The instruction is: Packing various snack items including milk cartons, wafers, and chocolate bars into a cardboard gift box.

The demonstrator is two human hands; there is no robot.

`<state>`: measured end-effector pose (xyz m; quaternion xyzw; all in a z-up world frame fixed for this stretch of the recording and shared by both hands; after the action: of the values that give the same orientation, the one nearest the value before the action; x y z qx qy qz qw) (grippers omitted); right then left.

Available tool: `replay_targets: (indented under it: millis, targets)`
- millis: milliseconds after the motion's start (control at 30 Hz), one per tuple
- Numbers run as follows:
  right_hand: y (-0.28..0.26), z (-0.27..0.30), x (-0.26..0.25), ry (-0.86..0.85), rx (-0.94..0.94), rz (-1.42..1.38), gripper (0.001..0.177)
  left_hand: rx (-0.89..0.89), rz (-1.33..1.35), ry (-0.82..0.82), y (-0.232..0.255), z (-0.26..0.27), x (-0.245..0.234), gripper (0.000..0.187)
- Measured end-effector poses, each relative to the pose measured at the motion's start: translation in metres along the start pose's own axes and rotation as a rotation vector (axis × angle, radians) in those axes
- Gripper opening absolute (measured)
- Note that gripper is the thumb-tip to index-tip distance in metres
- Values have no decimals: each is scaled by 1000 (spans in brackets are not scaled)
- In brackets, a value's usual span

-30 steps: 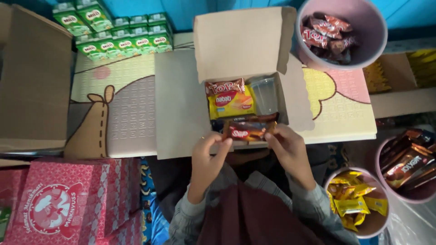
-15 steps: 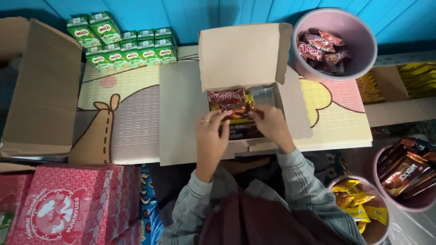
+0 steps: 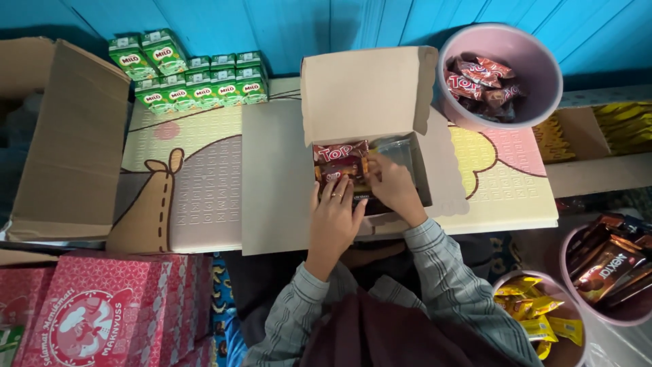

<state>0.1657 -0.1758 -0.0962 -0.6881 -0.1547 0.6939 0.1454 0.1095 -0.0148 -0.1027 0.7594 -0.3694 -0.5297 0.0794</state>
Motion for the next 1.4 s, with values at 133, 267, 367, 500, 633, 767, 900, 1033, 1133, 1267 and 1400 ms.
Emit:
replay_targets:
  millis: [133, 267, 367, 500, 633, 767, 900, 1033, 1133, 1267, 1400]
  targets:
    - [7, -3, 8, -29, 9, -42, 40, 20, -46, 15, -4, 2, 8, 57]
    - [6, -3, 9, -31, 32, 9, 41, 30, -79, 14, -6, 2, 12, 62]
    - [11, -4, 16, -31, 38, 51, 42, 36, -77, 26, -8, 2, 15, 62]
    - [17, -6, 23, 16, 0, 115, 41, 24, -58, 7, -7, 3, 14, 61]
    - [17, -5, 22, -17, 14, 101, 37, 8, -54, -7, -5, 2, 12, 62]
    - [17, -3, 24, 13, -3, 108, 35, -5, -65, -17, -5, 2, 12, 61]
    - [17, -3, 23, 5, 10, 84, 35, -8, -74, -12, -5, 4, 14, 62]
    - [13, -1, 18, 4, 15, 58, 34, 7, -61, 18, -2, 4, 10, 62]
    - [17, -2, 23, 39, 10, 72, 34, 33, -67, 38, -1, 3, 6, 63]
    - [26, -4, 33, 64, -1, 89, 33, 50, -70, 7, -5, 4, 4, 63]
    - [20, -3, 25, 15, 25, 56, 35, 33, 6, 11, -3, 4, -3, 61]
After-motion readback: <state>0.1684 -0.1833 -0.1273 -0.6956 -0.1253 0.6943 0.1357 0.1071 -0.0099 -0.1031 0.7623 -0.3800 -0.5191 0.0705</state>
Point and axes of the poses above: each hand's wrist, its own z-axis away from the middle knuckle, its own x-axis out of the palm, y = z × x, the point moved 2 cm from there along -z, towards the middle knuckle, and after that the axes turned 13 degrees about z, right-handed, at the moved point
